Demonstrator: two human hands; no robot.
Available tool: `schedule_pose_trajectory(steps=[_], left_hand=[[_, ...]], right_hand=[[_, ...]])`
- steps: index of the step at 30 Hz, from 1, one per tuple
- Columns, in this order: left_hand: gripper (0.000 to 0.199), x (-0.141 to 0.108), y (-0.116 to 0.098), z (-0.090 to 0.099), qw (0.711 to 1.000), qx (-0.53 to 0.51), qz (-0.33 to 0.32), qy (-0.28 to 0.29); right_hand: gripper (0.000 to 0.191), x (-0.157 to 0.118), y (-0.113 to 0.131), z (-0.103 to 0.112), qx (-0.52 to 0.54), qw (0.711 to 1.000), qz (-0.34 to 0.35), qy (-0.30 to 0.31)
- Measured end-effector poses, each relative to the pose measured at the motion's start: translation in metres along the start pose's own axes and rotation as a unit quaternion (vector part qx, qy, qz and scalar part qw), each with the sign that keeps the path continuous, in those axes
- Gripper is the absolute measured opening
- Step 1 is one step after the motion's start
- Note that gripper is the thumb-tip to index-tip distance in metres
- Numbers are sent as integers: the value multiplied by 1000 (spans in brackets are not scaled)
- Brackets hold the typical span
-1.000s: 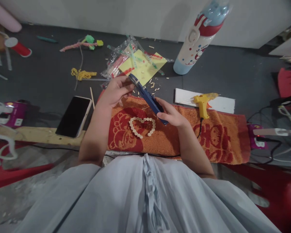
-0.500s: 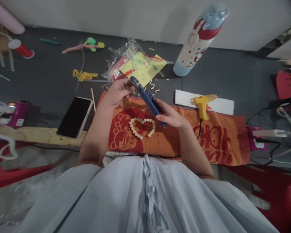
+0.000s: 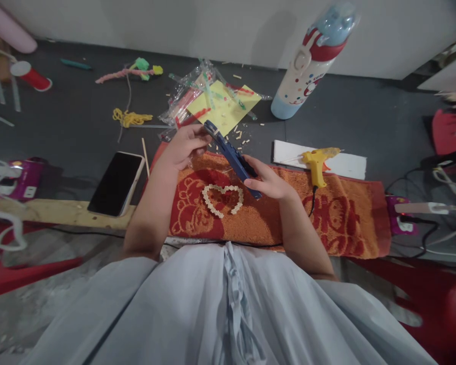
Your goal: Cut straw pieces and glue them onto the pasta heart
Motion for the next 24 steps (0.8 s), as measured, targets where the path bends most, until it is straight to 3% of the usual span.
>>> schedule_pose_trajectory(steps=[11,24], left_hand=[[7,-4,-4,0,995,95,17,-5],[14,-3,0,1,993,114,22,0]], right_hand=[[82,1,2,1,22,999,24,-16],[81,2,-3,1,25,999,22,-19]])
Point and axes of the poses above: each hand's wrist, its own x-axis towards the middle knuckle, its own z-axis out of the back of the hand, y = z × x, the point moved 4 cm from there along x, towards the middle knuckle, and after that the axes turned 6 degrees about -z, right-handed, at the moved point
